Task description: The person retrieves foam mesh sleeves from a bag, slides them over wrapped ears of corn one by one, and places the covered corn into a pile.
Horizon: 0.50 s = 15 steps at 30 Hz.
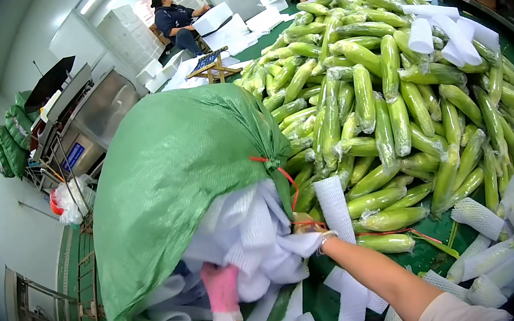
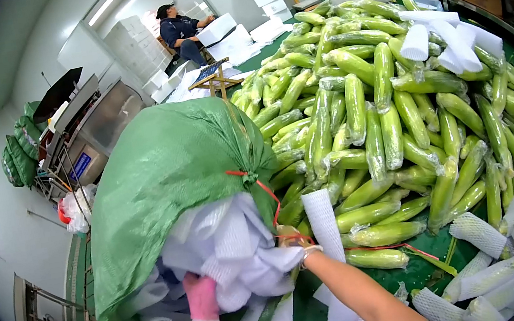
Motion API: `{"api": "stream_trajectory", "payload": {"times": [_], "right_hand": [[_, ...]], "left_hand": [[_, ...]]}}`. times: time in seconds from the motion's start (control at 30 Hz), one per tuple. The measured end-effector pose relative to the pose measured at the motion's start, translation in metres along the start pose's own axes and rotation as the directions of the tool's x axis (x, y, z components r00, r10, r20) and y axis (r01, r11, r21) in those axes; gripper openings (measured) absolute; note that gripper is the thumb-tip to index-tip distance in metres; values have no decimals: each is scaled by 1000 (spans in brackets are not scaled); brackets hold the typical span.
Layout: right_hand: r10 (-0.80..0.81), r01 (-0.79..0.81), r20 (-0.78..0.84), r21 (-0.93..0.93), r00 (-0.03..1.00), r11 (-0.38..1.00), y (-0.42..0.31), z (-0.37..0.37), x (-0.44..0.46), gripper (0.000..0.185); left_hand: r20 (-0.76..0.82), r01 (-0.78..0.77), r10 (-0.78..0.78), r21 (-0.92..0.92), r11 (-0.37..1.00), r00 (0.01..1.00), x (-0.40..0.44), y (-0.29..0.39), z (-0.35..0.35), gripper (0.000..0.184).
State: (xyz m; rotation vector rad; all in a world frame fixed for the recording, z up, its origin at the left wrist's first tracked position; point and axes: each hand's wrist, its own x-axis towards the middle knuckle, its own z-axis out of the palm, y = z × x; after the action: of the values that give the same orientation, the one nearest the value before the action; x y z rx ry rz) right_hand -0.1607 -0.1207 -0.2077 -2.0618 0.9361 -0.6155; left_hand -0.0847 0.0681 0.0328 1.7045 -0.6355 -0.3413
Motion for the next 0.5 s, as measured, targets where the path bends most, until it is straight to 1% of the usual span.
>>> {"api": "stream_trajectory", "payload": {"times": [0.03, 0.07, 0.1, 0.13, 0.17, 0.2, 0.23, 0.27, 0.3, 0.33, 0.37, 0.43, 0.47, 0.5], "right_hand": [[-54, 57, 23, -146, 998, 988, 44, 37, 23, 29], [-162, 204, 131, -451, 978, 869, 28, 33, 34, 21], [-230, 349, 262, -688, 937, 636, 10, 27, 56, 16], [-307, 378, 234, -711, 923, 593, 3, 25, 80, 14], [-144, 372, 345, -814, 927, 446, -82, -75, 57, 15], [-232, 357, 275, -791, 933, 498, -44, -51, 99, 14], [-110, 116, 51, -648, 993, 753, -63, -72, 110, 14], [20, -87, -177, -377, 984, 922, -85, -95, 120, 15], [83, -121, -369, -83, 926, 989, -71, -89, 135, 18], [53, -68, -334, -32, 941, 997, -60, -87, 146, 21], [21, -40, -240, -72, 970, 997, -60, -96, 133, 27], [-42, 36, -45, -133, 998, 990, -58, -111, 107, 44], [-153, 129, -200, -129, 968, 983, -38, -100, 88, 48], [-259, 217, -347, -154, 901, 964, -18, -91, 68, 53]], "left_hand": [[8, 8, -9, 15, 1000, 1000, -7, -3, -13, 48], [-41, 1, 5, 141, 990, 999, -11, -15, -27, 48], [-45, -3, 10, 146, 989, 999, -10, -23, -33, 48], [-60, -33, 40, 115, 993, 997, -12, -24, -37, 50], [-75, -59, 65, 83, 995, 995, -13, -24, -39, 53], [99, -221, 212, 88, 971, 972, -6, -17, -36, 49], [98, -215, 206, 88, 973, 974, 0, -26, -35, 49], [107, 50, -8, -396, 917, 994, 10, -46, -34, 42], [218, 293, -198, -762, 578, 956, 23, -79, -33, 35], [230, -141, 156, -81, 987, 961, 73, -200, -64, 43], [233, -130, 146, -82, 988, 961, 83, -215, -41, 43], [241, -2, 57, -221, 975, 969, 105, -250, 13, 44], [246, 34, 28, -243, 969, 969, 108, -265, 30, 44], [247, 57, 10, -263, 963, 969, 108, -276, 44, 44]]}}
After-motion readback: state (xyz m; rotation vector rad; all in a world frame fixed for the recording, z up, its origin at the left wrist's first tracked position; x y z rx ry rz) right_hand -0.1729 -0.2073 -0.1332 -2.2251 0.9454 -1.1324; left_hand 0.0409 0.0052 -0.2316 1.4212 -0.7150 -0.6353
